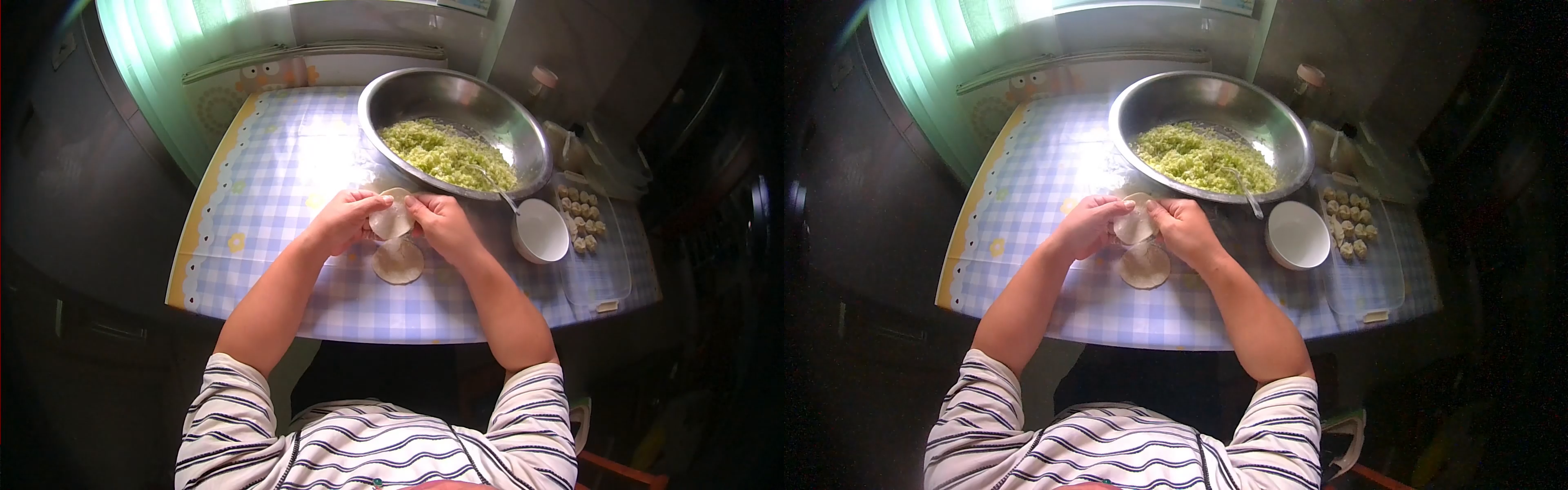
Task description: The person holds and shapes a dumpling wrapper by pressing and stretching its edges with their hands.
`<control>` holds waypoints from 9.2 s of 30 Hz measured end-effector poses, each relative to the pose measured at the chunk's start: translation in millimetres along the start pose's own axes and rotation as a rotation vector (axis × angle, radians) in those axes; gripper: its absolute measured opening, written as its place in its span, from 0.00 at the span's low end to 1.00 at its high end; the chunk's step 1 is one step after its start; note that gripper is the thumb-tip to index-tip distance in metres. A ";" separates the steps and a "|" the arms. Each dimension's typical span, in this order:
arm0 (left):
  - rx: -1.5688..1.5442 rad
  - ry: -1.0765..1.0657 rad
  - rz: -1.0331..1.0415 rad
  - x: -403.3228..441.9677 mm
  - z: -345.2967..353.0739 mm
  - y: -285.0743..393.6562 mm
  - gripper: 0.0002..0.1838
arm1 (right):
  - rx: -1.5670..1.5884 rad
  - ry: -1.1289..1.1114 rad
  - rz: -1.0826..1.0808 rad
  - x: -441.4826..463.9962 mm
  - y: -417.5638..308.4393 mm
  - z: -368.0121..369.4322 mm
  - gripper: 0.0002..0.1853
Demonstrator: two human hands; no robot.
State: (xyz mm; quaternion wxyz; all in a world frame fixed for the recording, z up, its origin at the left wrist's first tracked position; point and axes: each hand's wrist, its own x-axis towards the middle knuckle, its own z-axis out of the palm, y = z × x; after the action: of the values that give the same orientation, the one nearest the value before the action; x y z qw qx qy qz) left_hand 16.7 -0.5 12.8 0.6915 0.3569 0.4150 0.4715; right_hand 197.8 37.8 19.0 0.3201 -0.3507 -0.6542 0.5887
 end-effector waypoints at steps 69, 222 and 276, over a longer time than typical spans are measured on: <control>0.149 0.020 0.002 2.2 -2.6 -3.5 0.12 | 0.023 0.005 -0.023 -0.7 0.9 -2.0 0.11; 0.014 -0.080 -0.064 -7.4 1.2 4.3 0.19 | 0.135 0.078 -0.056 -3.6 -4.8 -0.3 0.11; 0.081 -0.133 -0.016 -0.3 -6.0 -3.6 0.17 | 0.054 -0.069 0.058 -4.6 -10.0 -1.6 0.15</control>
State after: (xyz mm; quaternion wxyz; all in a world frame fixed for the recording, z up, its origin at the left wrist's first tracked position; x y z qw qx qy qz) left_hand 12.4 -1.3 7.3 0.7062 0.4118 0.3897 0.4241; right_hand 200.8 34.2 29.0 0.2896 -0.3405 -0.6380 0.6270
